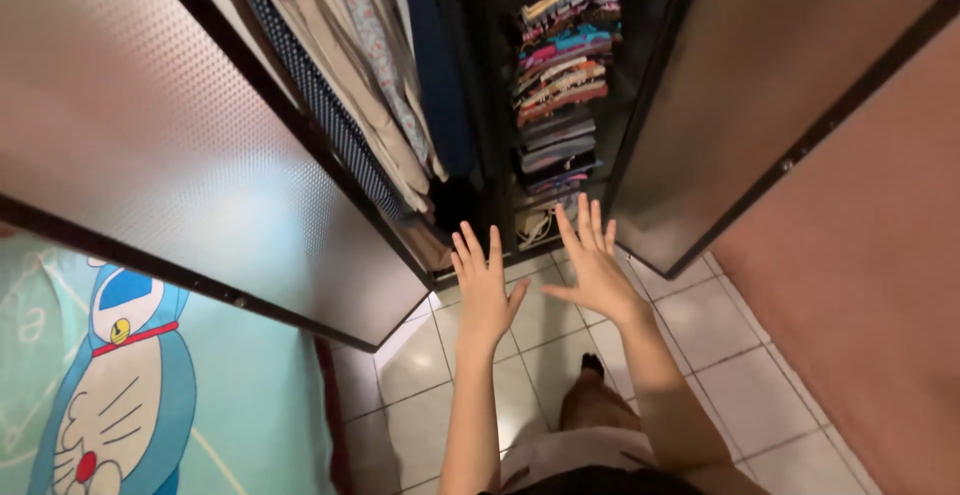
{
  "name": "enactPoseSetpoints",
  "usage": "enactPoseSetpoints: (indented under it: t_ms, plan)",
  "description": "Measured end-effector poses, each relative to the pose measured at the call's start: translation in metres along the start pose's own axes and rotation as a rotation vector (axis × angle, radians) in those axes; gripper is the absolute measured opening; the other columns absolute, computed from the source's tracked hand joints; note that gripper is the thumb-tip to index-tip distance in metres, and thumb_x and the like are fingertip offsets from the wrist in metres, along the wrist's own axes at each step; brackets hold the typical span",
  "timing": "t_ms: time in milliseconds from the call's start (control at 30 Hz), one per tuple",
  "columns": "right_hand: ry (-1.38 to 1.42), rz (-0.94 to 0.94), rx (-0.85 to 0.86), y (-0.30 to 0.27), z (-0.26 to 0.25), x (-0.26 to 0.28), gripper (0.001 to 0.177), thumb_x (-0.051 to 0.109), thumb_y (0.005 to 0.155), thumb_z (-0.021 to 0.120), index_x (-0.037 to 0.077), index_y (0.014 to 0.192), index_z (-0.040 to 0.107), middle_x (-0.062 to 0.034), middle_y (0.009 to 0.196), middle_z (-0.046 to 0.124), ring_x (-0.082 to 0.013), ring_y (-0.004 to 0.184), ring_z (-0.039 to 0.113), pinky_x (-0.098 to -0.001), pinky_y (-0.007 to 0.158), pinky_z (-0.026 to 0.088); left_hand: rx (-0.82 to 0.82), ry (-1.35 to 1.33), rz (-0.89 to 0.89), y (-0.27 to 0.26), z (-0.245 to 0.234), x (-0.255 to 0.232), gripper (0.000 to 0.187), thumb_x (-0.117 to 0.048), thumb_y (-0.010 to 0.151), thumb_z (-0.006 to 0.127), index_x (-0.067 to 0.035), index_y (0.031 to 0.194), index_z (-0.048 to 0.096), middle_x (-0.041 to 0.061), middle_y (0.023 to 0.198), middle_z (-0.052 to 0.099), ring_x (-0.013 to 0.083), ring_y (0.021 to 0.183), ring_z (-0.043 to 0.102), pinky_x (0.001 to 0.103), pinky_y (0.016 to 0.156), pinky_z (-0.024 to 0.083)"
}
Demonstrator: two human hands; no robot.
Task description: The person organizes clothes in a wardrobe by first adjusting stacks of folded garments on shelves and then moving through hanging clothes on hangers. They repeatedly pull out, inspect, and reposition individual hanging items before returning them to the rack.
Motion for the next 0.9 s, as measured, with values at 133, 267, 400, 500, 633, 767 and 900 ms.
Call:
enactPoseSetpoints:
  t_ms: [133,267,400,500,633,767,900]
  plan:
    - [-0.028,-0.019,-0.022,0.038,-0.040,-0.040,0.137,0.032,0.068,0.094,0.013,0.167,0.001,-0.0304,0.167,-0.016,-0.0506,0.152,-0.017,-0.0701,0.116,-0.008,-0.013,-0.015,-0.013,0.053,0.024,-0.025,0.098,-0.024,0.090,0.077,-0.006,0.164,0.016,0.033,0.166,-0.007,0.0537,0.152,-0.005,0.062,0.121,0.005]
    - [-0.072,-0.031,0.008,0.062,-0.072,-0.080,0.136,0.035,0.069,0.093,0.013,0.167,0.002,-0.0273,0.168,-0.016,-0.0478,0.153,-0.015,-0.0684,0.117,-0.007,-0.034,-0.056,-0.043,0.099,0.052,-0.047,0.097,-0.025,0.092,0.076,-0.006,0.164,0.014,0.033,0.166,-0.009,0.0541,0.151,-0.006,0.062,0.121,0.004]
    - [-0.056,-0.031,0.028,0.078,-0.096,-0.123,0.135,0.034,0.070,0.093,0.015,0.167,0.001,-0.0257,0.169,-0.017,-0.0458,0.154,-0.017,-0.0667,0.117,-0.010,-0.068,-0.077,-0.059,0.130,0.073,-0.076,0.100,-0.024,0.090,0.077,-0.005,0.164,0.014,0.033,0.166,-0.009,0.0545,0.151,-0.006,0.063,0.120,0.004]
    - [-0.048,-0.021,0.052,0.082,-0.106,-0.147,0.136,0.035,0.070,0.093,0.015,0.167,0.000,-0.0251,0.169,-0.018,-0.0453,0.153,-0.018,-0.0668,0.117,-0.009,-0.047,-0.063,-0.080,0.141,0.087,-0.088,0.100,-0.025,0.091,0.077,-0.007,0.165,0.012,0.033,0.166,-0.008,0.0538,0.151,-0.006,0.063,0.120,0.005]
    - [-0.017,-0.006,0.056,0.082,-0.119,-0.168,0.135,0.034,0.072,0.093,0.014,0.167,0.000,-0.0256,0.168,-0.018,-0.0468,0.153,-0.018,-0.0674,0.117,-0.010,-0.047,-0.030,-0.075,0.159,0.100,-0.099,0.101,-0.025,0.089,0.078,-0.006,0.164,0.013,0.033,0.166,-0.008,0.0536,0.152,-0.005,0.062,0.120,0.006]
    - [0.003,-0.007,0.014,0.083,-0.128,-0.193,0.136,0.038,0.070,0.093,0.015,0.168,0.002,-0.0244,0.170,-0.013,-0.0489,0.153,-0.013,-0.0682,0.117,-0.005,-0.079,-0.021,-0.043,0.181,0.106,-0.112,0.102,-0.025,0.087,0.079,-0.005,0.164,0.016,0.034,0.166,-0.007,0.0545,0.151,-0.005,0.063,0.120,0.006]
    - [0.188,0.098,-0.096,0.085,-0.151,-0.207,0.117,0.031,0.079,0.084,0.028,0.167,0.006,-0.0127,0.171,0.014,-0.0385,0.149,0.030,-0.0558,0.119,0.031,-0.086,-0.030,-0.009,0.200,0.115,-0.123,0.103,-0.024,0.085,0.081,-0.003,0.163,0.017,0.036,0.165,-0.006,0.0561,0.151,-0.004,0.064,0.120,0.007]
Point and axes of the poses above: each hand's wrist, its own y-axis towards the middle knuckle, its own z-axis out of the palm, x = y × z, the point moved 9 cm from there along y, towards the middle knuckle
